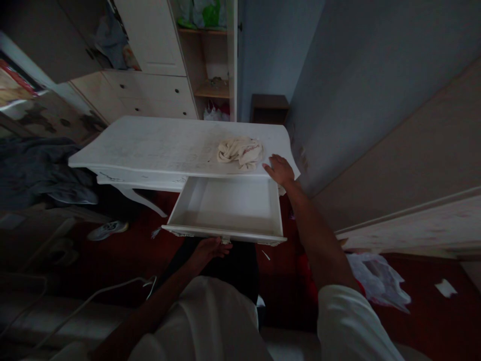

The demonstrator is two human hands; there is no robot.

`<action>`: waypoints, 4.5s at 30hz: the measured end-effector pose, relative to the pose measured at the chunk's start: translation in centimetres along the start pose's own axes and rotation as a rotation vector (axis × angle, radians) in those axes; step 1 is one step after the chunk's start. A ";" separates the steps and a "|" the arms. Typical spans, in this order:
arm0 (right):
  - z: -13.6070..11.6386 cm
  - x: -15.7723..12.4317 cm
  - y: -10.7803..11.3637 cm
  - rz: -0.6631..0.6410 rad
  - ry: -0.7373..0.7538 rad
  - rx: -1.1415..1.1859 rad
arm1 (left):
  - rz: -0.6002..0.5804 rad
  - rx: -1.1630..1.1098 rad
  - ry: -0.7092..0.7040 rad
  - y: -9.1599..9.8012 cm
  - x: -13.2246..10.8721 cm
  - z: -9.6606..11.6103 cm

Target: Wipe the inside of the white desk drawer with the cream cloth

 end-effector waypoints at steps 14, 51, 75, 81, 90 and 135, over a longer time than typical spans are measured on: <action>-0.3 -0.2 0.0 0.022 0.041 -0.028 | -0.009 -0.103 -0.025 -1.6 4.6 3.2; -0.8 -0.5 0.1 0.066 0.070 -0.108 | 0.304 -0.394 -0.069 -4.6 17.3 12.0; 0.3 2.8 0.6 0.111 -0.237 0.466 | 0.936 1.092 -0.812 15.1 9.2 32.5; -1.9 2.5 1.9 -0.075 -0.036 0.218 | 1.012 1.184 -0.868 14.7 9.0 31.2; -1.4 -2.8 -0.2 -0.135 0.168 -0.192 | 1.030 1.369 -0.835 14.0 9.2 30.9; -22.0 -0.3 -4.2 0.100 0.320 0.128 | 0.974 1.332 -0.878 13.8 9.2 30.0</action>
Point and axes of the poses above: each hand's wrist, its own x-axis towards the middle knuckle, its own y-axis out of the back of the hand, z = x × y, the point moved 2 cm from there along x, towards the middle knuckle, and after that the axes turned 3 degrees about y, right-handed, at the moved point
